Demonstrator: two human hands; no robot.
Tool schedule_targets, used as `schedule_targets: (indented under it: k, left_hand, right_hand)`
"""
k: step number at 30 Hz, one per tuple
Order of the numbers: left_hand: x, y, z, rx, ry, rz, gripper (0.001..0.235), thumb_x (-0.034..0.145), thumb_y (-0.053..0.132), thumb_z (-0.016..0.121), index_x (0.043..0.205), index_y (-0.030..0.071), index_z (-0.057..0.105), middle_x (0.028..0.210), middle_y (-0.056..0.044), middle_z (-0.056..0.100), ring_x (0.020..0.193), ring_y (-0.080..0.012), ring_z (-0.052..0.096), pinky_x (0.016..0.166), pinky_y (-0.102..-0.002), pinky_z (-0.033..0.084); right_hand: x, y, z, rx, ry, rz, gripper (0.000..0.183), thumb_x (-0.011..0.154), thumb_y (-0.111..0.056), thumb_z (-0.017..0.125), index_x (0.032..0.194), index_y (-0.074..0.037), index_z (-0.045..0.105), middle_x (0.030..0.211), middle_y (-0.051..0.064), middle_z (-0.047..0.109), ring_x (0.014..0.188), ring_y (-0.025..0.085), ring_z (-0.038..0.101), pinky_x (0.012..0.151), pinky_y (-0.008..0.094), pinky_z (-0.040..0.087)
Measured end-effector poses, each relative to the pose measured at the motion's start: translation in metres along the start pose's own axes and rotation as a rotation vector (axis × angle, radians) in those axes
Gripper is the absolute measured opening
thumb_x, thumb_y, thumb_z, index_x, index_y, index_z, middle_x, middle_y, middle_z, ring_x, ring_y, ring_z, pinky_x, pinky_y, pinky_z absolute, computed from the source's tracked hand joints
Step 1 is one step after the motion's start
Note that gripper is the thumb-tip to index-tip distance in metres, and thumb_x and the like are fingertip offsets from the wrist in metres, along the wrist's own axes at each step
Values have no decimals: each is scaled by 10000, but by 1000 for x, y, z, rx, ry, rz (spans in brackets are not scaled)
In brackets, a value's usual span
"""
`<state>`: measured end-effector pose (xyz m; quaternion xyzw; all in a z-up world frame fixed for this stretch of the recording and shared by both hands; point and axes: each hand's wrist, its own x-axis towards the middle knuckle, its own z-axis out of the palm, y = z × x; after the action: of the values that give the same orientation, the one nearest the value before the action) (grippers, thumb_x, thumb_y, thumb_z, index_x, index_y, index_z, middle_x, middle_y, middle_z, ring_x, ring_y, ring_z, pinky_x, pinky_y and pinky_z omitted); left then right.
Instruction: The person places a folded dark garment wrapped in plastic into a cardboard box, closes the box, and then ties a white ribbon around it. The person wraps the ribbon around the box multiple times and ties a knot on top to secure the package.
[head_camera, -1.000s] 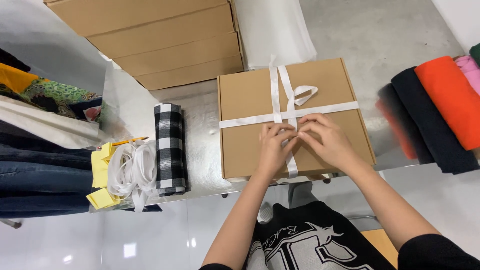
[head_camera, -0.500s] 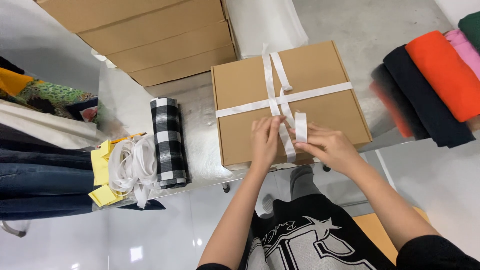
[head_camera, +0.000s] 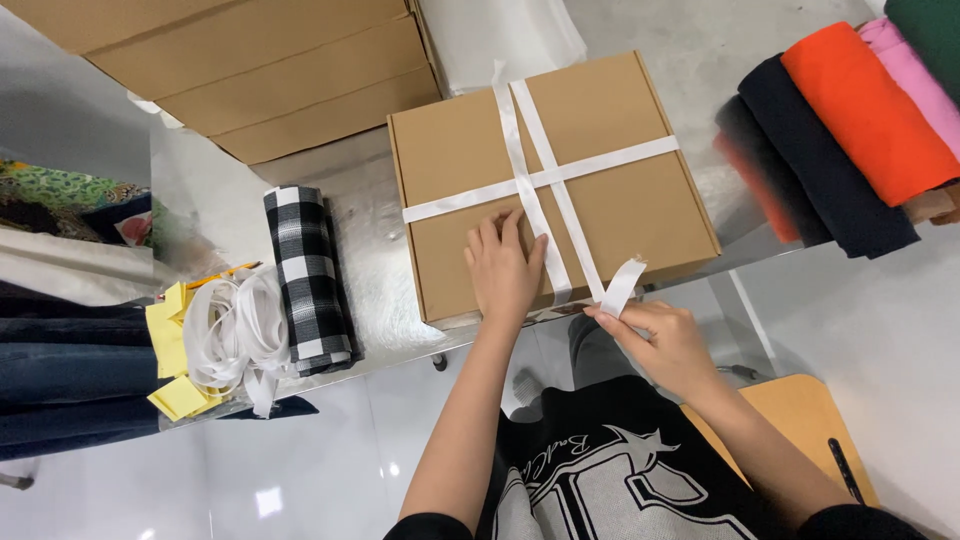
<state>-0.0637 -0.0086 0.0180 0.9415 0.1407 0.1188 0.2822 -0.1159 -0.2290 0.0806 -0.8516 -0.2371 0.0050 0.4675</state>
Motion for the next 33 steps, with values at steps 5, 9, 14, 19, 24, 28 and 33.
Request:
schedule_targets:
  k: [5, 9, 14, 19, 24, 28, 33]
  left_hand:
    - [-1, -1, -1, 1, 13, 10, 502, 960, 407, 763, 1389, 166, 661, 1371, -40, 555, 1234, -265, 489, 970, -392, 410]
    - [-1, 0, -2, -2, 17, 7, 499, 957, 420, 767, 1379, 173, 670, 1364, -25, 555, 1230, -256, 491, 968, -390, 416]
    - [0, 1, -3, -27, 0, -11, 504, 946, 410, 778, 1380, 177, 670, 1368, -12, 545, 1221, -241, 483, 968, -383, 407]
    - [1, 1, -3, -39, -6, -25, 510, 939, 410, 786, 1383, 189, 669, 1368, -4, 543, 1212, -229, 485, 970, -377, 408]
    - [3, -1, -5, -67, -37, -55, 470, 929, 405, 795, 1347, 219, 684, 1365, 14, 539, 1216, -218, 487, 980, -374, 401]
    - [4, -1, -6, -81, -47, -73, 454, 922, 400, 801, 1325, 222, 691, 1370, 8, 550, 1215, -226, 500, 985, -383, 407]
    - [7, -5, 0, -97, -80, -116, 517, 914, 433, 805, 1367, 247, 639, 1374, -11, 538, 1251, -239, 502, 1003, -387, 411]
  right_hand:
    - [-13, -2, 7, 284, 13, 171, 212, 1029, -133, 673, 1080, -71, 870, 1086, 123, 869, 1166, 277, 765, 1024, 432, 569]
    - [-21, 17, 23, 308, -32, 113, 178, 997, -90, 708, 1063, -30, 863, 1085, 159, 864, 1184, 330, 756, 1062, 497, 546]
    - [-14, 29, 40, 194, -123, 106, 190, 1000, -156, 726, 1098, -83, 872, 1115, 136, 854, 1180, 334, 753, 1016, 451, 579]
    - [-15, 61, 47, 87, -248, 204, 221, 1004, -161, 725, 1149, -48, 849, 1159, 185, 832, 1195, 388, 737, 996, 483, 602]
    - [-4, 71, 44, 33, -268, 263, 180, 916, -321, 827, 1002, -173, 882, 849, 81, 868, 731, 227, 755, 699, 362, 586]
    - [30, 41, 26, 134, -101, 245, 197, 972, -276, 773, 817, -181, 851, 611, 8, 809, 563, 73, 657, 588, 218, 517]
    - [106, 40, 25, 4, 33, 303, 174, 1017, -373, 752, 1149, -288, 827, 921, -14, 812, 868, 169, 733, 821, 319, 555]
